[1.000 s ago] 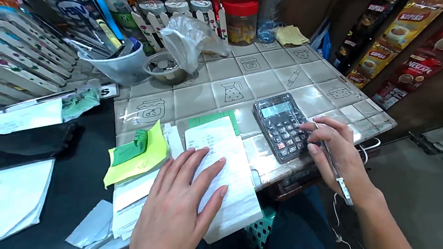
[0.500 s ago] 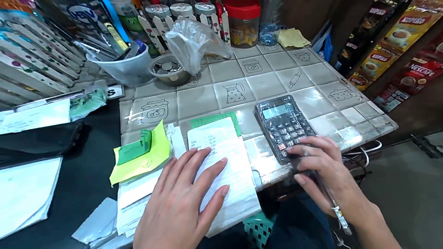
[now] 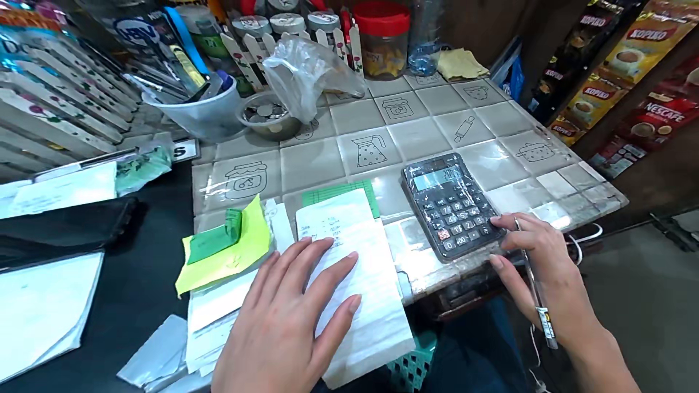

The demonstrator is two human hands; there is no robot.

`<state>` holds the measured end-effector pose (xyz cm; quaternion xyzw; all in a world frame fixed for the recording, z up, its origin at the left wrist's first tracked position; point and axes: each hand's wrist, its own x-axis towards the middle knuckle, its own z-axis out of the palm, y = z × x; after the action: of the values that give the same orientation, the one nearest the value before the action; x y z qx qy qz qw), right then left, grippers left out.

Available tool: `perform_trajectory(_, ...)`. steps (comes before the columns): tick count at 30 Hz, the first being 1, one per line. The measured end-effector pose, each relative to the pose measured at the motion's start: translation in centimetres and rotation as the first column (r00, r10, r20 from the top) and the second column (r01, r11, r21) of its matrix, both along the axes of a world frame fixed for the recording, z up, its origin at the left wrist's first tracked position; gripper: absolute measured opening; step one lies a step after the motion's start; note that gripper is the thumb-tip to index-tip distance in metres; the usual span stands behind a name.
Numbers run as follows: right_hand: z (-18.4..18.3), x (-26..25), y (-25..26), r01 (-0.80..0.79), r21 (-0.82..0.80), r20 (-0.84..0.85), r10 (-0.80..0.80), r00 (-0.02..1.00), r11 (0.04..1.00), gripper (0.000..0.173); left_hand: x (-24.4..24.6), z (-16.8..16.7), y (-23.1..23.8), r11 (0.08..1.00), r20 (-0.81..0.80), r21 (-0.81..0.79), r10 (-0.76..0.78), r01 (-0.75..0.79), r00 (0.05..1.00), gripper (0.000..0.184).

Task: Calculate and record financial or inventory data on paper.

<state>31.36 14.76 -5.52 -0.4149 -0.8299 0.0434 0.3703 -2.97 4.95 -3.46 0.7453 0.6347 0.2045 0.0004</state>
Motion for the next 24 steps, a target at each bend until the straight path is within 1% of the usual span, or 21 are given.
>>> perform_trajectory(8,-0.4,0.2,0.1,-0.018,-0.002,0.013,0.018,1.000,1.000,0.027,0.3,-0.5,-0.1,0.996,-0.001,0.081,0.041,-0.040,0.999,0.047)
perform_trajectory(15,0.0,0.2,0.0,-0.014,-0.054,0.002,0.014,1.000,0.998,0.028,0.3,-0.5,-0.5,0.993,0.065,0.100,0.053,-0.060,0.996,0.052)
perform_trajectory(24,0.6,0.0,-0.4,0.010,-0.042,0.000,-0.010,1.000,0.999,0.027,0.3,-0.6,-0.4,0.993,0.065,0.115,0.033,-0.040,0.997,0.052)
